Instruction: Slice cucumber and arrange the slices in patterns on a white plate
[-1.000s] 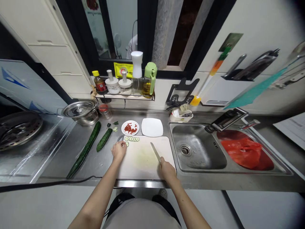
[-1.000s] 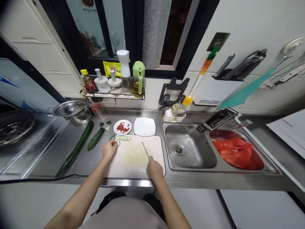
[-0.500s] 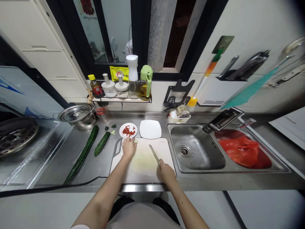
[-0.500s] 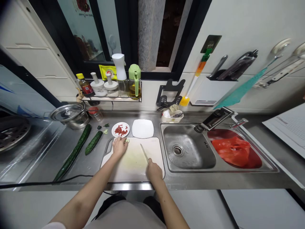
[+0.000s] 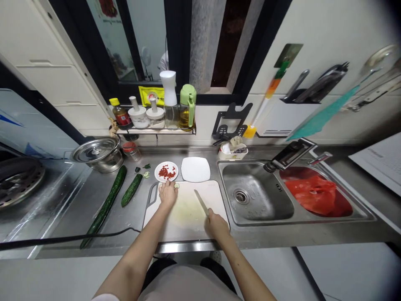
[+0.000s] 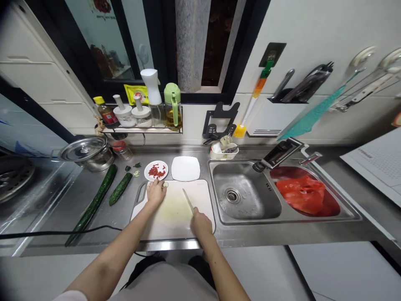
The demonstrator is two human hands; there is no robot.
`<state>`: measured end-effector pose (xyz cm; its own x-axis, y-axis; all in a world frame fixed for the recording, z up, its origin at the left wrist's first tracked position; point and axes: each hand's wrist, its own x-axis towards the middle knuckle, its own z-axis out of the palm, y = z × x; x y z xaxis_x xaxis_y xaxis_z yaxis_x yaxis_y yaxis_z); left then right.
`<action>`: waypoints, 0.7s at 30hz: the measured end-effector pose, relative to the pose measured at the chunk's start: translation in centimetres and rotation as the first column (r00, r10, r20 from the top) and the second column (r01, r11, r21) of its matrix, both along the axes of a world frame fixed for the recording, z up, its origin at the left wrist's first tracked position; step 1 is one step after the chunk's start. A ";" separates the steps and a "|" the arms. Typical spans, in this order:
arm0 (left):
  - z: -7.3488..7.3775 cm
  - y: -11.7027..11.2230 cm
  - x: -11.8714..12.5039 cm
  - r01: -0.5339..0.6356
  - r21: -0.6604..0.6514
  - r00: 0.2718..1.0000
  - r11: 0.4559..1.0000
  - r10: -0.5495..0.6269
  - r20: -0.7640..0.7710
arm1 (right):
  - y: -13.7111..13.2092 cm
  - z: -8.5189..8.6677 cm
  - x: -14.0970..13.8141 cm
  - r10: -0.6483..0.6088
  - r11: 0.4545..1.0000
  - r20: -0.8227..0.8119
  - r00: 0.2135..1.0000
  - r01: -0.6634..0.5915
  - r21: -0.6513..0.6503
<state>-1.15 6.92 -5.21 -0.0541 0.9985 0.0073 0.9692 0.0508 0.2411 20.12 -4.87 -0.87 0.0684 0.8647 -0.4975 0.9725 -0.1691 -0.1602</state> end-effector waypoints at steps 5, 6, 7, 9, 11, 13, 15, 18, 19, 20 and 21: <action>-0.1 0.0 -0.2 0.050 -0.007 0.999 0.999 -0.050 0.012 | 0.0 -0.1 0.0 0.000 1.000 0.011 1.000 0.000 0.001; -0.1 0.0 -0.2 0.065 -0.006 0.998 0.998 -0.065 0.012 | 0.0 -0.1 0.0 0.002 1.000 0.014 1.000 -0.002 0.003; 0.0 0.0 -0.3 0.081 -0.006 0.997 0.997 -0.081 0.012 | -0.1 -0.1 0.0 0.004 1.000 0.017 1.000 -0.004 0.004; 0.0 0.0 -0.3 0.100 -0.005 0.995 0.995 -0.100 0.011 | -0.1 -0.2 0.0 0.008 1.000 0.016 1.000 -0.008 0.002; 0.0 0.0 -0.3 0.096 0.000 0.995 0.995 -0.096 0.018 | -0.1 -0.2 0.0 0.011 1.000 0.013 1.000 -0.011 0.003; 0.0 0.1 -0.3 0.080 0.008 0.996 0.997 -0.080 0.044 | -0.1 -0.3 0.0 0.015 1.000 0.008 1.000 -0.015 0.012; -0.1 0.2 -0.3 0.057 0.016 0.994 0.998 -0.058 0.087 | -0.1 -0.2 0.0 0.011 1.000 0.008 1.000 -0.011 0.017; -0.4 0.3 -0.4 -0.016 0.006 0.979 1.000 0.015 0.203 | -0.1 0.0 -0.1 0.000 1.000 0.010 1.000 0.000 0.018; -0.5 0.3 -0.5 -0.057 -0.012 0.963 0.998 0.058 0.265 | -0.1 0.1 -0.1 -0.001 1.000 0.010 1.000 0.001 0.017; -0.6 0.3 -0.6 -0.101 -0.037 0.936 0.994 0.108 0.335 | -0.1 0.3 -0.1 -0.002 1.000 0.010 1.000 0.002 0.017; -0.7 0.3 -0.7 -0.142 -0.064 0.899 0.988 0.156 0.409 | 0.0 0.4 -0.1 -0.004 1.000 0.010 1.000 0.004 0.014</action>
